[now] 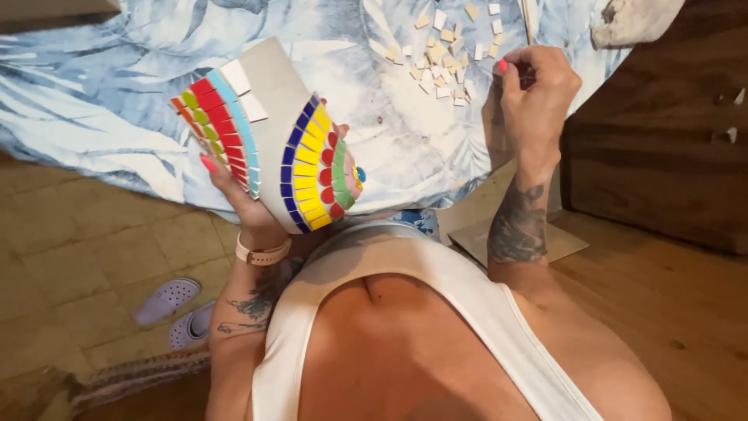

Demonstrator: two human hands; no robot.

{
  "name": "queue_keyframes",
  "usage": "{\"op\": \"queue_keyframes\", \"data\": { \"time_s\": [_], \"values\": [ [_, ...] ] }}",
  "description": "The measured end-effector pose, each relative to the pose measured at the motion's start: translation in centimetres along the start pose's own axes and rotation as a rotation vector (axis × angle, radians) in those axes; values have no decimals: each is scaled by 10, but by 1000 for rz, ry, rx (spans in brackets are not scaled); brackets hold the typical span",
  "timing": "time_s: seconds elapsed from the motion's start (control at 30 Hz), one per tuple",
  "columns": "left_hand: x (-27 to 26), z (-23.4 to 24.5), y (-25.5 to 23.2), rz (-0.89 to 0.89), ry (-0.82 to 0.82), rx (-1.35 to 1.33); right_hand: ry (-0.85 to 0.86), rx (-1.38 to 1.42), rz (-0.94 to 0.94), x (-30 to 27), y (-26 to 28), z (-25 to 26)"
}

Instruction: Applying small mosaic tiles to a cup to create a decorative pattern

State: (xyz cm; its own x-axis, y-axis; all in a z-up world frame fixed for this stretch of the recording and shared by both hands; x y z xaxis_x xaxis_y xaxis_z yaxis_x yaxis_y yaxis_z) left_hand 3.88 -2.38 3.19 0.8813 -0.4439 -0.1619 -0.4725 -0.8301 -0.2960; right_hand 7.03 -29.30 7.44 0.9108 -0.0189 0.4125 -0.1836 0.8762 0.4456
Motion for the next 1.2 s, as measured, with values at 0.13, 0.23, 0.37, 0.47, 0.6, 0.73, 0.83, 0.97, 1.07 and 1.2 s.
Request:
{"op": "queue_keyframes", "data": {
  "time_s": [0.13, 0.23, 0.37, 0.47, 0.6, 0.73, 0.83, 0.97, 1.07, 1.2],
  "values": [
    [4, 1, 1, -10, -29, 11, 1, 26, -34, -3, -8, -10],
    [7, 3, 1, -26, -132, -7, 5, 75, 33, -4, 1, -21],
    [9, 3, 1, -32, -267, -44, 119, 185, 204, -6, 21, -42],
    [4, 0, 1, 30, -84, -26, 161, 107, 180, -5, 33, -51],
    [6, 1, 0, -38, -217, 5, 161, 73, 205, 2, 59, -43],
    [9, -2, -1, -51, -245, -85, 151, 87, 172, 4, 61, -45],
    [7, 7, 3, -106, -123, -10, 154, 38, 198, 3, 60, -46],
    [1, -1, -2, -113, -321, -144, 160, -17, 219, 5, 62, -53],
    [-1, 1, -7, -215, -23, 37, 247, -1, 242, 7, 70, -53],
    [-4, 19, -9, -338, -41, 149, 284, -47, 322, 7, 68, -60]
  ]
}}
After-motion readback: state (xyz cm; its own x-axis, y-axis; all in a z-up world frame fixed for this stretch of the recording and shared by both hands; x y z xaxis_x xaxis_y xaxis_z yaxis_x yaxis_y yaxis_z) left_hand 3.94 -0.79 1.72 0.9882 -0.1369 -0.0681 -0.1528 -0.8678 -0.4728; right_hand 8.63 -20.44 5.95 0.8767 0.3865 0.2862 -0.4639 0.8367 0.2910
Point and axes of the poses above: each hand's wrist, its own x-axis towards the middle knuckle, its own z-axis out of the back of the hand, y = z × x, the point moved 4 cm from there along x, towards the middle knuckle, and after that the axes turned 7 degrees about x, right-handed, at the moved point
